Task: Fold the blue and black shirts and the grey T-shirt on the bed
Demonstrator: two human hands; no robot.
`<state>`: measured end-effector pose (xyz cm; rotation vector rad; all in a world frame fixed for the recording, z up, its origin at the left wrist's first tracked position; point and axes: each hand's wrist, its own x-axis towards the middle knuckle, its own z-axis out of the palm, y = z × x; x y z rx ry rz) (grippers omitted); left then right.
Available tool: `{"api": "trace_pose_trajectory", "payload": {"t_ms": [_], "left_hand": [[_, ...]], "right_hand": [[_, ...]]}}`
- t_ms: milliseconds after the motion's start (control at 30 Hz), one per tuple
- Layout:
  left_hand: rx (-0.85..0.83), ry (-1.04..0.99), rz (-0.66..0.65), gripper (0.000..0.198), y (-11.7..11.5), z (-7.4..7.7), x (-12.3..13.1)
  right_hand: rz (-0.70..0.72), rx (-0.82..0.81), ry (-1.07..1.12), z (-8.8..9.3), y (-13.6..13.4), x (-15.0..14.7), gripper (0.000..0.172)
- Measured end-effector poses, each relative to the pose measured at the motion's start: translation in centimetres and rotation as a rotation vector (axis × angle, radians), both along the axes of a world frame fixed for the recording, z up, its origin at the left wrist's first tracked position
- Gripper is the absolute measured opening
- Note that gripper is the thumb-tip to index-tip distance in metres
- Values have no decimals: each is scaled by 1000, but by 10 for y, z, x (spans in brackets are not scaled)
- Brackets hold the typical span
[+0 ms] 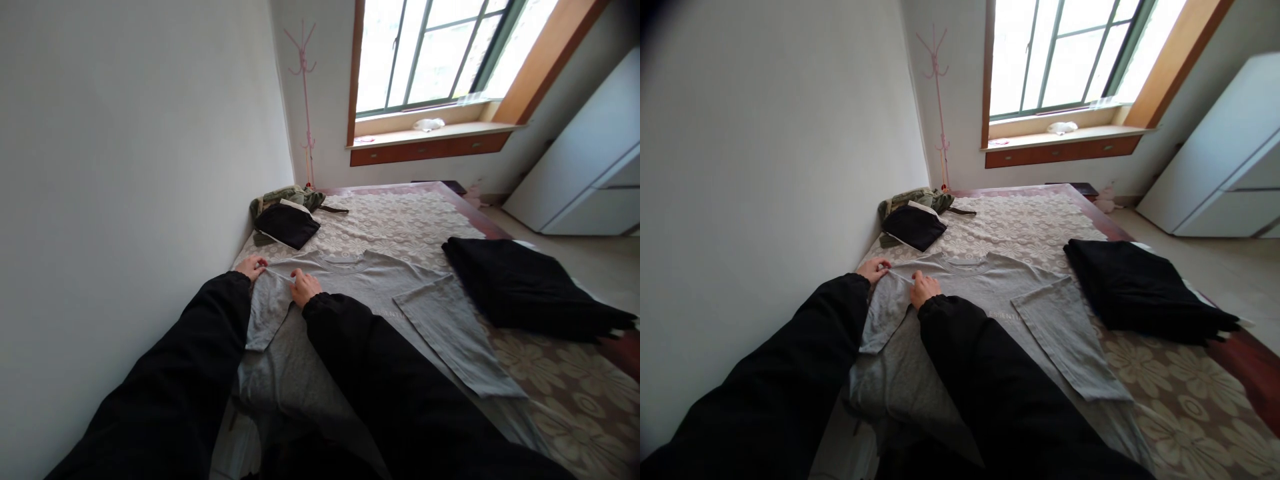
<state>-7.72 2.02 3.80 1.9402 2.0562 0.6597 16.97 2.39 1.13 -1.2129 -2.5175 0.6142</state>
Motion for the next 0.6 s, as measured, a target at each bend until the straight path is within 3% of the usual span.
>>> {"api": "trace_pose_trajectory", "payload": {"t_ms": [100,333,500,600], "left_hand": [[-49,-10,-43,18,11,-5,-12],[-114,-75,-114,43,25,-17,-28],[-146,-93,-107,54,32,-23,-36],[-160,-100,-84,58,35,-25,-39]], "right_hand": [[9,-35,3,3,0,3,32],[27,-132,-87,19,3,15,30],[49,-161,-147,27,0,17,38],[80,-180,-172,27,1,16,33]]}}
